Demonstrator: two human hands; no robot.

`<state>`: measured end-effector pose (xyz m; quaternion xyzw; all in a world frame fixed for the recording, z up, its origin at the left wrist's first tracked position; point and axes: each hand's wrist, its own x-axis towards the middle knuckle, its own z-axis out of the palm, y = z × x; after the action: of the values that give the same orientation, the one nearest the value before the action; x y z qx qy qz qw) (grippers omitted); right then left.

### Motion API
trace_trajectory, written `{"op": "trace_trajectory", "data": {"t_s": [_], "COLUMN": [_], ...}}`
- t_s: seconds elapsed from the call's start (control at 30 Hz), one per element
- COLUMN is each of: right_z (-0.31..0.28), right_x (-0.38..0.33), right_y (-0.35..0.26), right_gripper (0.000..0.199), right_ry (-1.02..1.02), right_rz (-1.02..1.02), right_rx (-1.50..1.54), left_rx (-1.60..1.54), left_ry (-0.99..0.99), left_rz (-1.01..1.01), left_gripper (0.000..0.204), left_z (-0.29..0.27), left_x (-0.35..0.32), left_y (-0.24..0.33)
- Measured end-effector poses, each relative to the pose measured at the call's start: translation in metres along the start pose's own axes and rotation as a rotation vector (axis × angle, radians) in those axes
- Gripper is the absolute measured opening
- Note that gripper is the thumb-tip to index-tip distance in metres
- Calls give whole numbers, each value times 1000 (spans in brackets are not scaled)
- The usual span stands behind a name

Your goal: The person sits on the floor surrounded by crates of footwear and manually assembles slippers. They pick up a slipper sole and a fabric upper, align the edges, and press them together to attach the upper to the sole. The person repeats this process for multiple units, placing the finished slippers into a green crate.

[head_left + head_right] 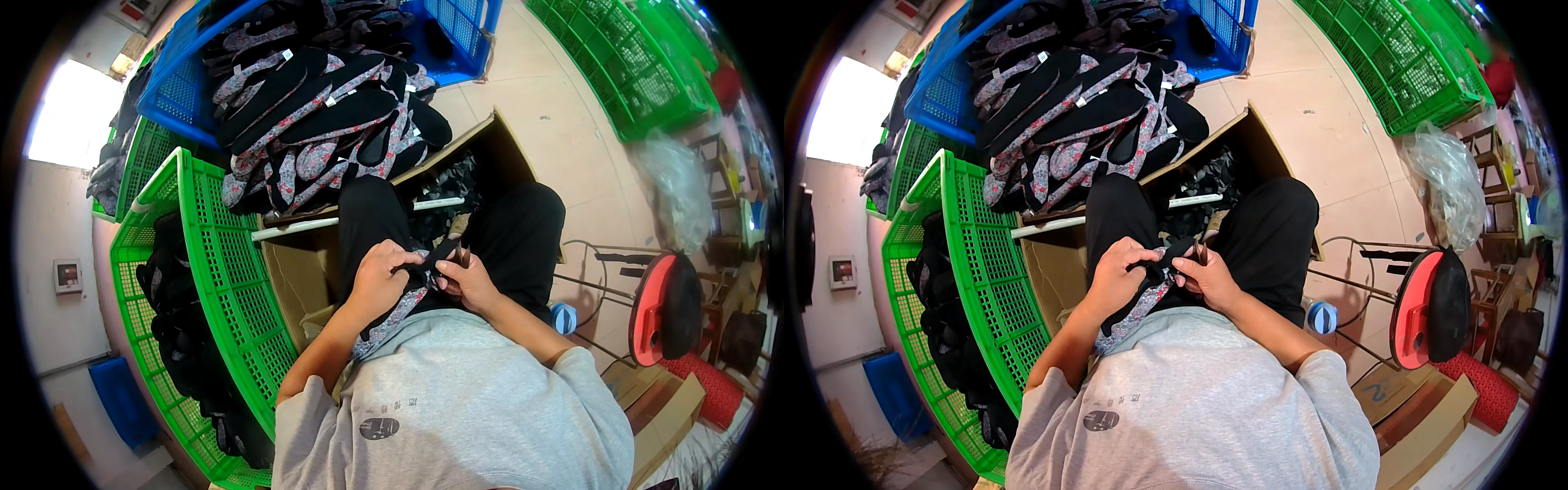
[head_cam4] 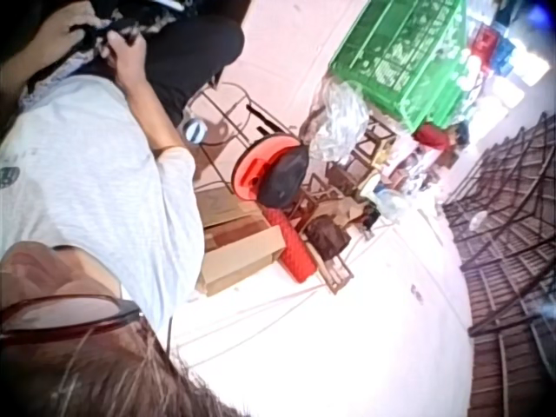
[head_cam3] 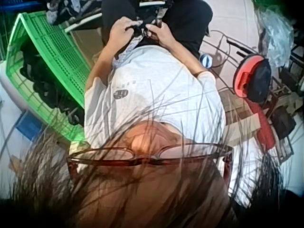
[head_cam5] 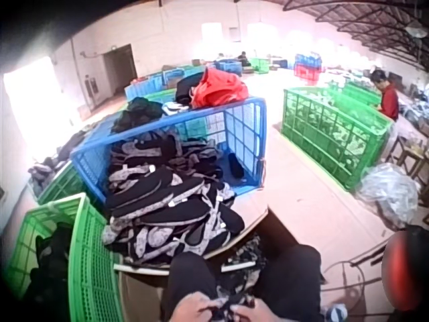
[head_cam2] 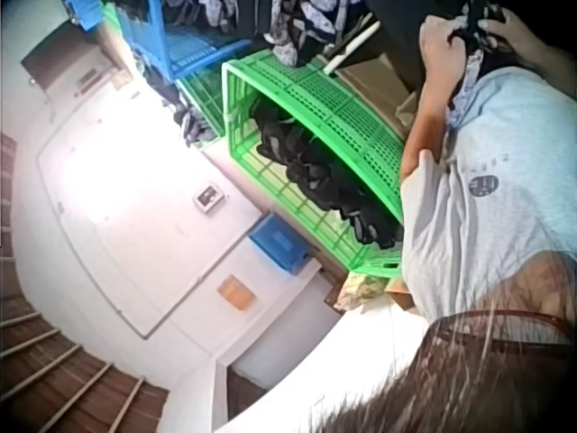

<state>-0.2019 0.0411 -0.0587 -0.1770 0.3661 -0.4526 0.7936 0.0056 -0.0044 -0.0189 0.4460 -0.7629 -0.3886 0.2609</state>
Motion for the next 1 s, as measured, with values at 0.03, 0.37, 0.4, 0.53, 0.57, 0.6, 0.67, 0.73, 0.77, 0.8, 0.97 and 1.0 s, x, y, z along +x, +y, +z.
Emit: {"op": "trace_trajectory", "data": {"t_s": [0.03, 0.37, 0.4, 0.53, 0.57, 0.6, 0.67, 0.73, 0.77, 0.8, 0.97, 1.0], "right_z": [-1, -5, -5, -7, -7, -7, -10, -12, -12, -14, -28, -33], "right_x": [1, 5, 5, 3, 3, 3, 2, 1, 0, -1, -14, -18], "right_y": [2, 0, 0, 1, 0, 0, -2, -7, -11, -15, -25, -23], "right_gripper": [9, 8, 8, 8, 8, 8, 8, 9, 9, 9, 27, 29], "right_ry": [-2, 10, 9, 45, 50, 55, 51, 50, 52, 55, -17, -45], "right_rz": [-6, -35, -33, -46, -43, -40, -26, -10, -2, 6, 35, 12], "right_rx": [2, -86, -84, -114, -124, -133, -132, -113, -96, -79, -312, -359], "left_rx": [-12, -14, -6, 14, 6, -3, -100, -186, -224, -262, -470, -514], "left_ry": [-32, -372, -396, -514, -532, -549, -562, -552, -536, -520, -460, -450], "left_rz": [-11, -20, -1, 1, -3, -8, -68, -149, -198, -246, -542, -599], "left_gripper": [32, 17, 16, 15, 15, 15, 14, 13, 12, 12, 10, 9], "left_z": [-1, -12, -11, -8, -8, -7, -4, -2, 0, 1, 4, 5], "left_x": [1, 34, 37, 48, 50, 51, 53, 53, 52, 51, 47, 47], "left_y": [-4, -5, -7, -8, -7, -7, -9, -10, -10, -10, -6, -6]}}
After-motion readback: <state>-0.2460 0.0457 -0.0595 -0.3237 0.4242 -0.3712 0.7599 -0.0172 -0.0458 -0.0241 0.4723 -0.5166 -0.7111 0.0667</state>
